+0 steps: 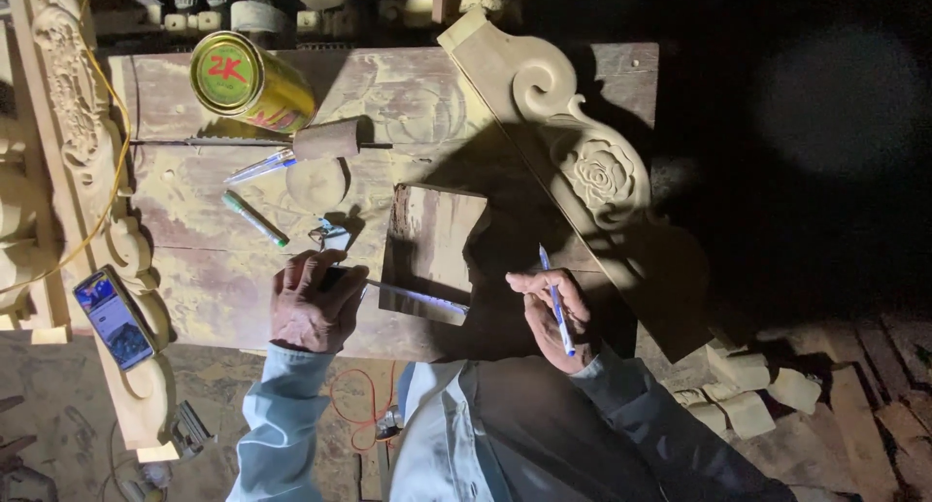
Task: Measuring and marking a wooden block using a tape measure, square, and pen in a workshop.
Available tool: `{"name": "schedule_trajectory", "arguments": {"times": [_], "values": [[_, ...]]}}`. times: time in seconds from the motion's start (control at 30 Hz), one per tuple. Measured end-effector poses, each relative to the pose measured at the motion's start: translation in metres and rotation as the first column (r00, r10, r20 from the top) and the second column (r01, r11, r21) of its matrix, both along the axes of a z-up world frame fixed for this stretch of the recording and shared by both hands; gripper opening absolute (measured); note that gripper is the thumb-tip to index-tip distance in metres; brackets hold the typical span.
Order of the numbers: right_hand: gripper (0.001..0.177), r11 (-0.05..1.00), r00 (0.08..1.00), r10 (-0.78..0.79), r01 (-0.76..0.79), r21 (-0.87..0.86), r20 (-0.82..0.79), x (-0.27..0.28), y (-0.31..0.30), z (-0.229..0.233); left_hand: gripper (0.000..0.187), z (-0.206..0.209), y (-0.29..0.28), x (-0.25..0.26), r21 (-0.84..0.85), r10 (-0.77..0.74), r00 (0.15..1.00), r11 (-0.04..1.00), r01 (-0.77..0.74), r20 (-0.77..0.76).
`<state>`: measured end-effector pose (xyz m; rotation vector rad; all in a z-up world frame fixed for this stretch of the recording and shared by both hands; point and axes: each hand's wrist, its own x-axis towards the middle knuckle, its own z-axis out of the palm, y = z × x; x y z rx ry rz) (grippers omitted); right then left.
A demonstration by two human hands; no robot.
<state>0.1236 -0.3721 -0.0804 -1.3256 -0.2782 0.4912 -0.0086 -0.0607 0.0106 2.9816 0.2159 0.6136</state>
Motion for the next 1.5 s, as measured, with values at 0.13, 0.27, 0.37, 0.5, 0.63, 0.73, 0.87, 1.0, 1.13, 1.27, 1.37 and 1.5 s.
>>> {"name": "schedule_trajectory", "arguments": {"times": [0.13, 0.27, 0.37, 0.5, 0.63, 0.73, 0.87, 1.0, 1.13, 1.27, 1.37, 1.5], "values": [[0.014, 0.962, 0.982, 0.073, -0.023, 0.271, -0.176, 0.001, -0.007, -0.004, 0.007, -0.006, -0.002, -0.002, 0.034, 0.002, 1.0, 0.999, -0.001, -0.009], [0.008, 0.986, 0.991, 0.064, -0.081, 0.145, 0.121, 0.001, 0.0, 0.003, 0.006, -0.008, -0.006, -0.002, 0.072, 0.034, 0.999, 0.997, -0.033, -0.014], [0.009, 0.978, 0.984, 0.053, -0.085, 0.188, 0.172, 0.004, 0.01, 0.03, 0.006, -0.003, -0.009, 0.002, 0.076, 0.05, 0.999, 0.996, -0.049, -0.012], [0.025, 0.987, 0.963, 0.153, -0.14, -0.074, 0.224, 0.01, -0.001, 0.032, 0.006, -0.001, -0.009, 0.001, 0.054, 0.049, 0.999, 0.997, -0.049, -0.007], [0.031, 0.974, 0.926, 0.209, -0.168, -0.153, 0.313, 0.017, -0.007, 0.042, 0.006, -0.004, -0.011, 0.001, 0.038, 0.037, 0.999, 0.999, -0.037, -0.002], [0.029, 0.971, 0.921, 0.23, -0.196, -0.134, 0.315, 0.005, -0.017, 0.017, 0.006, -0.007, -0.009, 0.002, 0.023, 0.034, 0.999, 0.999, -0.034, 0.017], [0.02, 0.962, 0.895, 0.274, -0.249, -0.115, 0.353, -0.003, -0.015, -0.004, 0.008, -0.009, -0.007, 0.001, 0.026, 0.002, 1.0, 1.0, -0.003, 0.026], [0.013, 0.96, 0.895, 0.279, -0.256, -0.112, 0.349, -0.002, 0.01, 0.047, 0.007, -0.009, -0.009, 0.002, 0.028, 0.016, 0.999, 0.999, -0.017, 0.042], [0.008, 0.972, 0.89, 0.233, -0.211, -0.099, 0.392, -0.01, 0.014, 0.044, 0.008, -0.008, -0.011, 0.002, 0.021, 0.024, 0.999, 0.999, -0.024, 0.046], [0.009, 0.977, 0.802, 0.201, -0.122, -0.175, 0.563, -0.013, 0.026, 0.061, 0.007, -0.007, -0.01, 0.003, 0.027, 0.012, 0.999, 1.0, -0.013, 0.045], [0.009, 0.978, 0.759, 0.194, -0.101, -0.182, 0.621, -0.011, 0.028, 0.058, 0.007, -0.011, -0.01, 0.002, 0.026, 0.024, 0.998, 0.999, -0.025, 0.057], [0.008, 0.98, 0.777, 0.198, -0.136, -0.148, 0.597, -0.009, 0.03, 0.065, 0.008, -0.009, -0.011, 0.002, 0.029, 0.021, 0.998, 0.999, -0.023, 0.066]]}}
